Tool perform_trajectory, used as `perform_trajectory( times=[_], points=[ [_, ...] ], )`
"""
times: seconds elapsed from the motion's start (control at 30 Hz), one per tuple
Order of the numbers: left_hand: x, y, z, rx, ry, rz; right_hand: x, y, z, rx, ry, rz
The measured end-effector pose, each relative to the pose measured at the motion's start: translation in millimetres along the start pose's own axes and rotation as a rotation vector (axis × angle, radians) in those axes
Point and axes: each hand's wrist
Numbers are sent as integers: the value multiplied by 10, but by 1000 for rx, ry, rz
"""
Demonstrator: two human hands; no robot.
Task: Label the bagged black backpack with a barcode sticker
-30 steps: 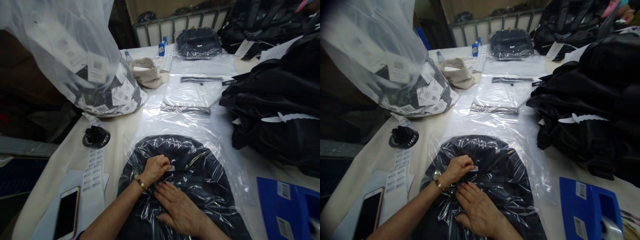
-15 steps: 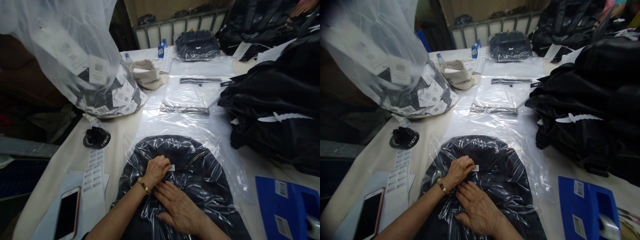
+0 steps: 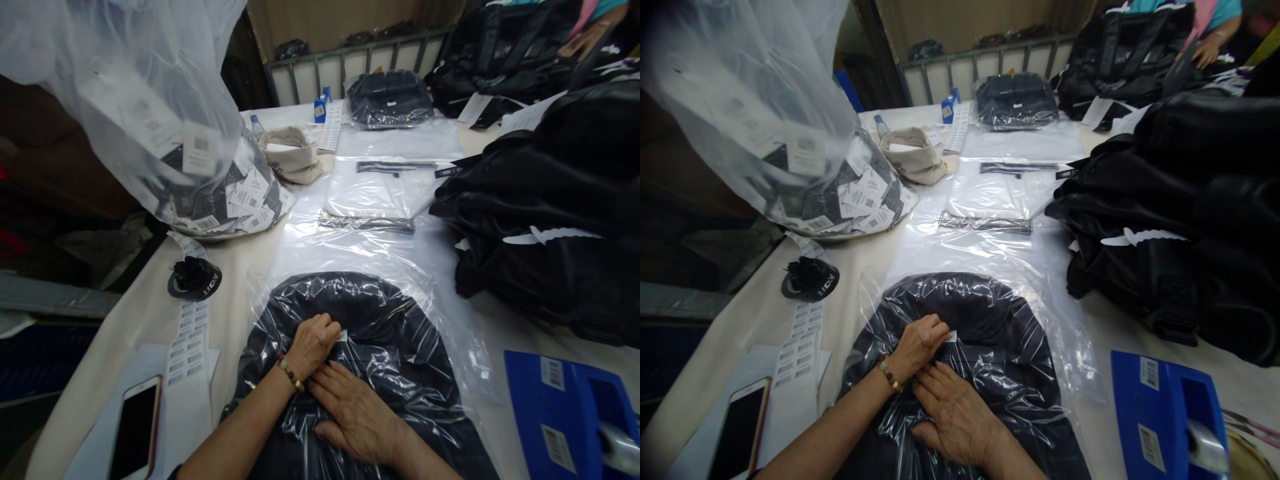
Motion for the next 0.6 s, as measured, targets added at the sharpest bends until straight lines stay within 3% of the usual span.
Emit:
perform_trajectory(
  times=[0.3, 0.4, 0.47, 0.6],
  points=[
    [-58, 44, 12, 69, -17, 93, 8, 0, -23, 14, 41, 15],
    [-25, 83, 12, 10, -12, 93, 13, 21, -34, 46, 45, 37],
    [31, 139, 9, -85, -3, 68, 2, 44, -14, 55, 50, 114],
    [173, 284, -19, -185, 13, 39, -69, 54, 129, -91, 205, 482]
  ],
)
Point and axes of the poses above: each hand's wrist, its own y-axis away from the middle knuckle, its own x-axis out of the back of the hand, z = x × y, and after that the axes turned 6 degrees about z, right-handed
